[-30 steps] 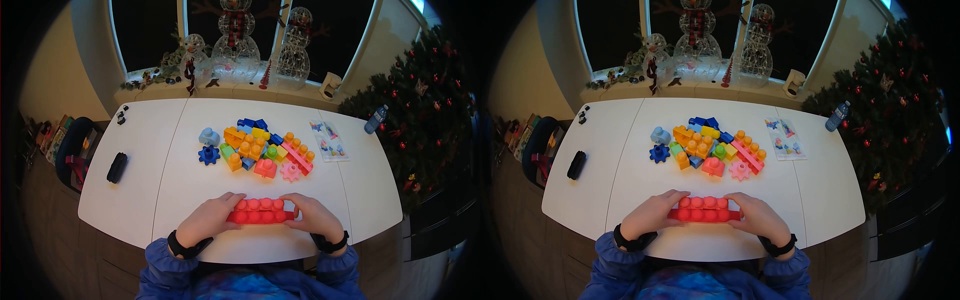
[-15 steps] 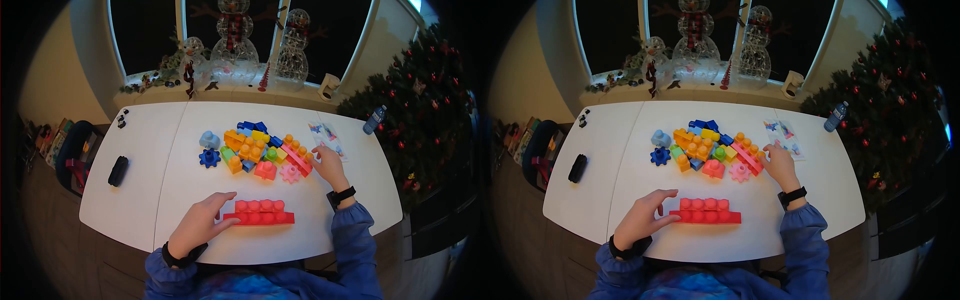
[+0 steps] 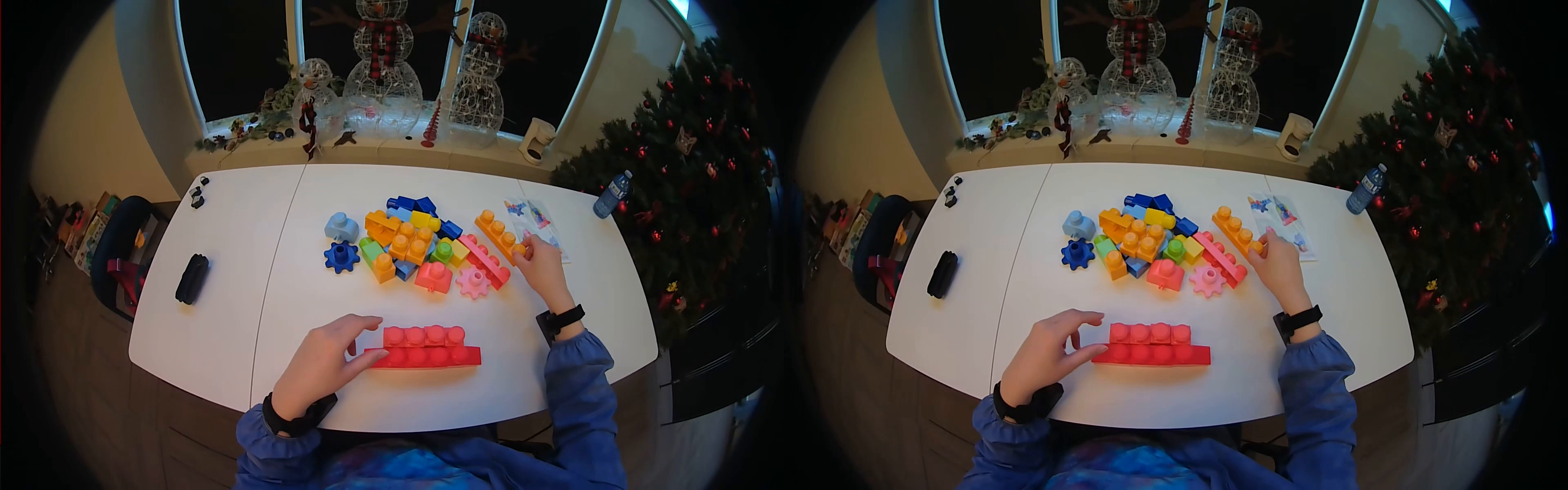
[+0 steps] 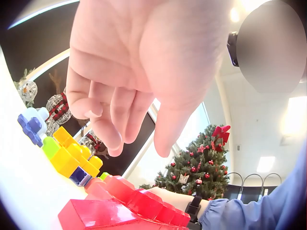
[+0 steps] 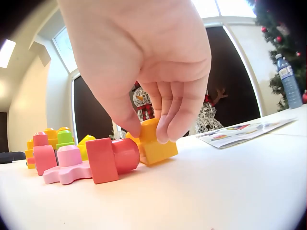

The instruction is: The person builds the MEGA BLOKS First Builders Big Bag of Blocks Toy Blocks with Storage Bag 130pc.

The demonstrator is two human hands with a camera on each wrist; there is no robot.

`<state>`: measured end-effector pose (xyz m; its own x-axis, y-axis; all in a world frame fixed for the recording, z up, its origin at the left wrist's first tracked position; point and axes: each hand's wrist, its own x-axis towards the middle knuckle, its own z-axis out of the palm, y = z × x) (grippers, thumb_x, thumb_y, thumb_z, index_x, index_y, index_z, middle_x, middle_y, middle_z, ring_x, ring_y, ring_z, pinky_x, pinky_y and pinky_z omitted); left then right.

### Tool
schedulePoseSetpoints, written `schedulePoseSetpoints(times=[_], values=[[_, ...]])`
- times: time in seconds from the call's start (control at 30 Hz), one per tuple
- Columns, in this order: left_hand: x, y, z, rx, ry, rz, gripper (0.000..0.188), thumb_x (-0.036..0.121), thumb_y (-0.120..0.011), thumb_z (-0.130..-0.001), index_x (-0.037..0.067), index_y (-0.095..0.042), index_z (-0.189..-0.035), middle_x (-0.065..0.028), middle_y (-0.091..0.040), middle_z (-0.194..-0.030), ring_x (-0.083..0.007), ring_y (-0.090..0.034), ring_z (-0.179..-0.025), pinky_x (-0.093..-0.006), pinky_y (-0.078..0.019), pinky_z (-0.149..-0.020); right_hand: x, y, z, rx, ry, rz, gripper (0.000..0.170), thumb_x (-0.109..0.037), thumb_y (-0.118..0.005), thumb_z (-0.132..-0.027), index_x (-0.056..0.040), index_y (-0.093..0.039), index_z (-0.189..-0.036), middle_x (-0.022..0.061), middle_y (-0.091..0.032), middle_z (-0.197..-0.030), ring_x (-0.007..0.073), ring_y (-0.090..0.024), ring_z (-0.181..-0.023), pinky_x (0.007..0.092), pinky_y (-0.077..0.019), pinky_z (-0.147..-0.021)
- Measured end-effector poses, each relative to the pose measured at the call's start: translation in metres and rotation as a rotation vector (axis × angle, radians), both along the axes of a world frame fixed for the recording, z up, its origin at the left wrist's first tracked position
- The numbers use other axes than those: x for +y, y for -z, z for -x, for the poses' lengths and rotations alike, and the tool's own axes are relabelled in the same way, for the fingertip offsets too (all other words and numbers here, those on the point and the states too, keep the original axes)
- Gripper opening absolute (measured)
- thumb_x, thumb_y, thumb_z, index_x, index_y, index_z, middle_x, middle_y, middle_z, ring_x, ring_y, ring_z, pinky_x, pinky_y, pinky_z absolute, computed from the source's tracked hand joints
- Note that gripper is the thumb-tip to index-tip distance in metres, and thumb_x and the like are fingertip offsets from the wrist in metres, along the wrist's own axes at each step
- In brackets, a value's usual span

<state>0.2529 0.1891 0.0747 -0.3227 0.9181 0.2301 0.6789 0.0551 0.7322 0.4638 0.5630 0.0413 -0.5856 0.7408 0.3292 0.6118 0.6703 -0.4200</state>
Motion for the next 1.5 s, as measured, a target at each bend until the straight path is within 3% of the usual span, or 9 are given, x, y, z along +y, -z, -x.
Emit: schedulePoseSetpoints(times=[0.07, 0.17, 0.27, 0.43, 0.73, 0.93, 1.13, 1.5], values=[[0.000, 0.001, 0.002, 0.001, -0.007, 0.006, 0.044, 0.017, -0.085, -0.086, 0.003, -0.068, -0.124, -0.0103, -0.074, -0.111, -0.0192, -0.064, -0.070, -0.0309, -0.0547, -0.067, -0.013, -0.012, -0.001, 0.101, 0.011, -0.037, 0.023, -0.014, -0.077, -0.085, 0.0018, -0.069, -0.100, 0.0129, -0.067, -0.073, 0.0273, -0.065, -0.066, 0.0358, -0.0532, -0.064], [0.002, 0.002, 0.004, 0.032, -0.019, -0.015, 0.050, 0.018, -0.085, -0.086, 0.004, -0.065, -0.130, -0.0111, -0.072, -0.118, -0.0213, -0.066, -0.082, -0.0320, -0.0553, -0.071, -0.050, -0.042, -0.004, 0.303, -0.140, 0.113, 0.023, -0.010, -0.076, -0.086, 0.0021, -0.068, -0.104, 0.0087, -0.064, -0.075, 0.0203, -0.061, -0.064, 0.0310, -0.0512, -0.063], [0.010, -0.001, 0.004, 0.079, -0.046, -0.100, 0.056, 0.018, -0.084, -0.087, 0.006, -0.062, -0.137, -0.0124, -0.068, -0.126, -0.0248, -0.065, -0.099, -0.0342, -0.0557, -0.078, -0.082, -0.057, -0.011, 0.320, -0.418, 0.081, 0.026, -0.008, -0.076, -0.086, 0.0006, -0.068, -0.110, 0.0063, -0.064, -0.082, 0.0158, -0.060, -0.067, 0.0279, -0.0502, -0.063], [0.019, -0.007, 0.002, 0.072, -0.025, -0.211, 0.058, 0.016, -0.082, -0.088, 0.008, -0.060, -0.141, -0.0138, -0.065, -0.131, -0.0285, -0.062, -0.111, -0.0366, -0.0552, -0.086, -0.129, -0.067, -0.009, 0.202, -0.585, 0.171, 0.028, -0.007, -0.077, -0.084, -0.0025, -0.067, -0.110, 0.0080, -0.067, -0.089, 0.0182, -0.063, -0.071, 0.0304, -0.0532, -0.066], [0.020, -0.004, 0.000, 0.082, 0.064, -0.134, 0.041, 0.011, -0.079, -0.090, 0.006, -0.068, -0.129, -0.0126, -0.071, -0.118, -0.0280, -0.066, -0.103, -0.0349, -0.0563, -0.081, -0.144, -0.051, -0.004, 0.074, -0.673, 0.234, 0.027, -0.007, -0.076, -0.083, -0.0038, -0.065, -0.107, 0.0087, -0.066, -0.089, 0.0227, -0.064, -0.075, 0.0344, -0.0542, -0.070], [0.026, 0.002, -0.004, 0.090, 0.069, -0.099, 0.035, 0.011, -0.078, -0.091, 0.005, -0.068, -0.123, -0.0127, -0.071, -0.113, -0.0308, -0.065, -0.102, -0.0373, -0.0559, -0.087, -0.142, -0.043, -0.004, 0.063, -0.679, 0.258, 0.026, -0.007, -0.076, -0.083, -0.0041, -0.064, -0.106, 0.0086, -0.066, -0.088, 0.0231, -0.064, -0.075, 0.0348, -0.0535, -0.070], [0.027, 0.007, -0.004, 0.110, 0.086, -0.094, 0.034, 0.009, -0.078, -0.089, 0.006, -0.068, -0.121, -0.0125, -0.071, -0.114, -0.0336, -0.065, -0.106, -0.0413, -0.0548, -0.093, -0.142, -0.038, -0.006, 0.044, -0.677, 0.265, 0.026, -0.007, -0.076, -0.083, -0.0038, -0.064, -0.106, 0.0086, -0.066, -0.088, 0.0230, -0.064, -0.075, 0.0347, -0.0535, -0.070], [0.028, 0.013, -0.001, 0.119, 0.113, -0.088, 0.035, 0.007, -0.079, -0.085, 0.006, -0.070, -0.119, -0.0118, -0.070, -0.108, -0.0338, -0.065, -0.103, -0.0412, -0.0550, -0.091, -0.141, -0.032, -0.007, 0.070, -0.711, 0.261, 0.026, -0.008, -0.078, -0.084, -0.0024, -0.066, -0.106, 0.0094, -0.067, -0.087, 0.0246, -0.066, -0.075, 0.0354, -0.0541, -0.069]])
